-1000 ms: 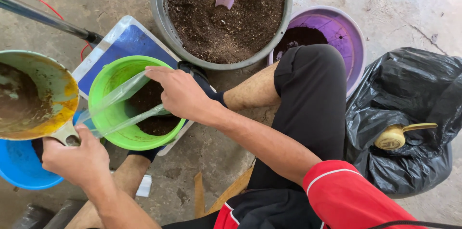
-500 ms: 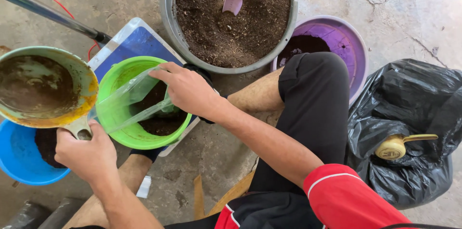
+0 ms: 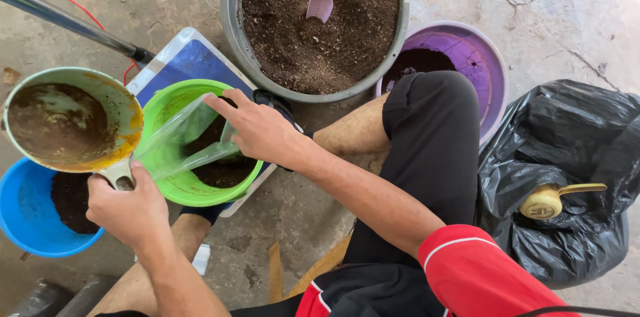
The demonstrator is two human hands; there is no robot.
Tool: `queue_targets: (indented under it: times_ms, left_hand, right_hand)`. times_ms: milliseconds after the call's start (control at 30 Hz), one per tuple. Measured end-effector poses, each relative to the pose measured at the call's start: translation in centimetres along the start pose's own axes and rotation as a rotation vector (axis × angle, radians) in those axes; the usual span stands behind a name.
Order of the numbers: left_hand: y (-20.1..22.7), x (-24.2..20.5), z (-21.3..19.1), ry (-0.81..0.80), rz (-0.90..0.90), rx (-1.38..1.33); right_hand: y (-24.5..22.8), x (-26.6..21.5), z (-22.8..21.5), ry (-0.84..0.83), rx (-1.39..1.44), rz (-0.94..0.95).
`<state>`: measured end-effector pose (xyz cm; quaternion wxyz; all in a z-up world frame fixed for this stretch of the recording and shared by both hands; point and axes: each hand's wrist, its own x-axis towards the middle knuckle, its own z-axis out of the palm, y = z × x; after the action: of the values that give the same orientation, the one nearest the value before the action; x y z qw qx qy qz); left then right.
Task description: Preparing soil mixtures by measuring components and mixing them in buckets and bags.
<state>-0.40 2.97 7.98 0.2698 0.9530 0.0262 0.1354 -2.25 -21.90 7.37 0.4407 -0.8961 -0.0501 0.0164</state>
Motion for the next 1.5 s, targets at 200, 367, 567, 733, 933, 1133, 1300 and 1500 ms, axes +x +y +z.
queue_targets:
  times_ms: [200, 367, 567, 733, 933, 1133, 1300, 1500]
  left_hand:
    - [-0.4, -0.2, 0.3, 0.004, -0.009, 0.012]
    - [0.5, -0.3, 0.6, -0.007, -0.037, 0.026]
    - [0.4, -0.5, 0.6, -0.04, -0.056, 0.011]
    - [0.8, -0.1, 0.3, -0.069, -0.077, -0.028]
    - [0.2, -0.5, 0.5, -0.051, -0.019, -0.038]
    - [0.0, -0.3, 1.0, -0.055, -0.027, -0.063]
    - [-1.4, -0.2, 1.3, 0.014, 0.018, -0.028]
    - [-4.2, 0.6, 1.7, 0.036, 0.131, -0.068]
  right_hand:
    - [1.2, 0.0, 1.8, 0.054, 0.013, -0.042]
    - [1.0, -0.3, 2.7, 0.034, -0.02, -0.031]
    - [-1.2, -0.1, 0.9, -0.009, -0.018, -0.017]
    - [-1.9, 0.1, -0.2, -0.098, -0.057, 0.066]
    - [-1.3, -0.1, 1.8, -0.052, 0.0, 0.088]
    - [-0.3, 0.2, 3.5, 0.129, 0.042, 0.107]
    - [0.8, 0.2, 4.6, 0.185, 0.053, 0.024]
    - [0.8, 0.2, 5.8, 0.211, 0.137, -0.078]
